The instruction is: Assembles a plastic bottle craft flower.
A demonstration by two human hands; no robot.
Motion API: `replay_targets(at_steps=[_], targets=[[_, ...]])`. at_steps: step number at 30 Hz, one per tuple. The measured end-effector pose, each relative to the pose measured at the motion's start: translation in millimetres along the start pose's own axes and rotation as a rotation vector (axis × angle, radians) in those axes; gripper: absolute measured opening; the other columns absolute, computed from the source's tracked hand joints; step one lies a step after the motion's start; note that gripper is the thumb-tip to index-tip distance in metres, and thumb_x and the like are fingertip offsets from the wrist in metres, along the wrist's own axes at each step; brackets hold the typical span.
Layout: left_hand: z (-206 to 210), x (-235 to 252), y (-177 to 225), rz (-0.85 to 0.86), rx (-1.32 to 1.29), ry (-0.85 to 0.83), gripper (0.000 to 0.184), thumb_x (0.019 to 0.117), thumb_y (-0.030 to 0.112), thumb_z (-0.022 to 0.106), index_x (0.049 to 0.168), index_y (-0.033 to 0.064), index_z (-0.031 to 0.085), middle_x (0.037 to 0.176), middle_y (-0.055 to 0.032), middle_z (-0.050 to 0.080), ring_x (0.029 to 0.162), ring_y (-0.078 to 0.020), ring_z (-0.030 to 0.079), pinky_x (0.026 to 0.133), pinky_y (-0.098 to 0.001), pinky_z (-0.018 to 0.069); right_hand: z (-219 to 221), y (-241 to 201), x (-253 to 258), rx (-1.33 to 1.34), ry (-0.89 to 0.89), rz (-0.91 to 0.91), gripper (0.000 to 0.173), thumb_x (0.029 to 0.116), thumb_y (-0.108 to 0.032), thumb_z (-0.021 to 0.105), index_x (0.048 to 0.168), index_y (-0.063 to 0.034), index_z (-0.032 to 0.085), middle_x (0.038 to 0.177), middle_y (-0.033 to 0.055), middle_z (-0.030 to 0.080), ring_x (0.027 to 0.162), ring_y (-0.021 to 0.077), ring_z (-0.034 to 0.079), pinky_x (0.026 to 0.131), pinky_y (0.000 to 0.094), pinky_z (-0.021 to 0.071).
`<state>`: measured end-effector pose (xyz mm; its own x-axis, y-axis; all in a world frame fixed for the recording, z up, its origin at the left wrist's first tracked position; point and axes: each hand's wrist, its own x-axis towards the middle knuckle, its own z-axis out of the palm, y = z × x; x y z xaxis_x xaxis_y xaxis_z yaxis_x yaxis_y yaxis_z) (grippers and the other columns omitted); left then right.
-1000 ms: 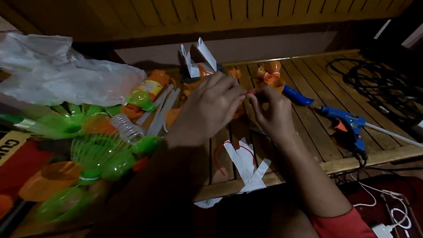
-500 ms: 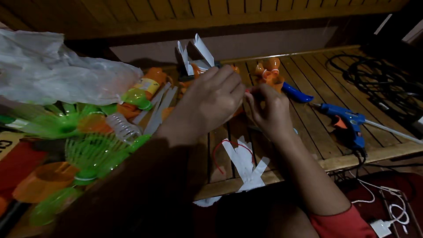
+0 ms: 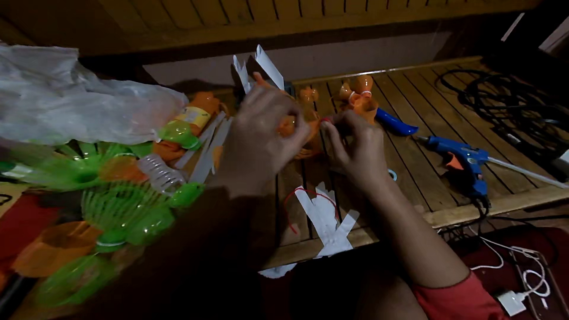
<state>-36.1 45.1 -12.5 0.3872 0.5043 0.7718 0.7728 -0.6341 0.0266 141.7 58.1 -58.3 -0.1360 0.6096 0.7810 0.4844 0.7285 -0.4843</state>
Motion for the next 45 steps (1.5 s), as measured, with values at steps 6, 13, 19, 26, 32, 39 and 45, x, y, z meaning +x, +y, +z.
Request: replay_targets(at_steps=[6, 13, 19, 26, 32, 39, 45], targets=[[-50.4, -14.5, -33.4, -0.226, 0.071, 0.045, 0.029, 0.1067, 0.023, 0.052, 0.117, -0.0017, 0.062, 0.105, -0.0184, 0.063, 0.092, -0.0222, 0.062, 0.082, -0.0341, 0.0513, -5.3, 4.2, 1.4, 0.113, -0.022, 0.108, 0.014, 0.1015, -0.009, 0.061, 0.103, 0.0044, 0.065, 0.085, 0.0137, 0.067, 0.071, 0.0141, 0.065, 0.067, 0.0245, 0.0551], [-72.2, -26.7, -88.9, -0.361, 0.173, 0.087, 0.049, 0.1105, 0.031, 0.038, 0.110, -0.0132, 0.058, 0.099, -0.0323, 0.062, 0.087, -0.0364, 0.061, 0.080, -0.0498, 0.0501, -10.2, 25.6, 12.4, 0.310, 0.024, 0.249, 0.017, 0.1034, -0.012, 0.057, 0.106, 0.0024, 0.065, 0.085, 0.0024, 0.066, 0.073, 0.0010, 0.062, 0.070, 0.0180, 0.0535], [-79.1, -30.0, -65.7, -0.486, 0.063, -0.051, 0.031, 0.0986, 0.026, 0.066, 0.104, -0.0040, 0.073, 0.104, -0.0232, 0.071, 0.095, -0.0317, 0.069, 0.089, -0.0517, 0.0535, -19.1, 46.0, 22.5, 0.458, -0.029, 0.349, 0.016, 0.1052, -0.010, 0.053, 0.109, 0.0028, 0.062, 0.086, 0.0001, 0.065, 0.075, 0.0024, 0.063, 0.073, 0.0213, 0.0561], [-89.7, -18.7, -50.6, -0.556, -0.030, -0.082, 0.017, 0.0949, 0.019, 0.072, 0.099, 0.0025, 0.076, 0.097, -0.0134, 0.073, 0.088, -0.0185, 0.070, 0.084, -0.0427, 0.0564, -29.6, 56.5, 59.7, 0.495, -0.258, 0.484, 0.014, 0.1061, -0.010, 0.052, 0.107, 0.0015, 0.061, 0.087, 0.0005, 0.064, 0.075, 0.0046, 0.063, 0.074, 0.0245, 0.0566], [-76.3, -6.9, -56.5, -0.551, -0.198, -0.090, 0.013, 0.0952, 0.011, 0.070, 0.103, 0.0012, 0.071, 0.099, -0.0105, 0.071, 0.084, -0.0114, 0.066, 0.080, -0.0324, 0.0562, -46.9, 39.0, 101.8, 0.360, -0.442, 0.543, 0.019, 0.1080, -0.014, 0.050, 0.104, 0.0010, 0.061, 0.083, 0.0002, 0.064, 0.072, 0.0041, 0.063, 0.072, 0.0228, 0.0560], [-67.7, 1.6, -53.7, -0.568, -0.311, -0.141, 0.015, 0.0968, 0.016, 0.071, 0.103, 0.0025, 0.070, 0.097, -0.0093, 0.070, 0.084, -0.0144, 0.067, 0.080, -0.0358, 0.0574, -61.1, 15.9, 133.9, 0.264, -0.583, 0.475, 0.021, 0.1084, -0.015, 0.049, 0.101, 0.0008, 0.061, 0.081, 0.0012, 0.060, 0.069, 0.0047, 0.061, 0.070, 0.0223, 0.0542], [-67.6, 2.0, -53.1, -0.687, -0.371, -0.158, 0.025, 0.1078, 0.017, 0.051, 0.111, -0.0031, 0.065, 0.097, -0.0122, 0.066, 0.081, -0.0139, 0.066, 0.078, -0.0343, 0.0569, -66.2, -19.4, 148.3, 0.117, -0.709, 0.413, 0.021, 0.1077, -0.015, 0.052, 0.104, 0.0019, 0.064, 0.081, 0.0013, 0.061, 0.067, 0.0025, 0.059, 0.066, 0.0192, 0.0518]])
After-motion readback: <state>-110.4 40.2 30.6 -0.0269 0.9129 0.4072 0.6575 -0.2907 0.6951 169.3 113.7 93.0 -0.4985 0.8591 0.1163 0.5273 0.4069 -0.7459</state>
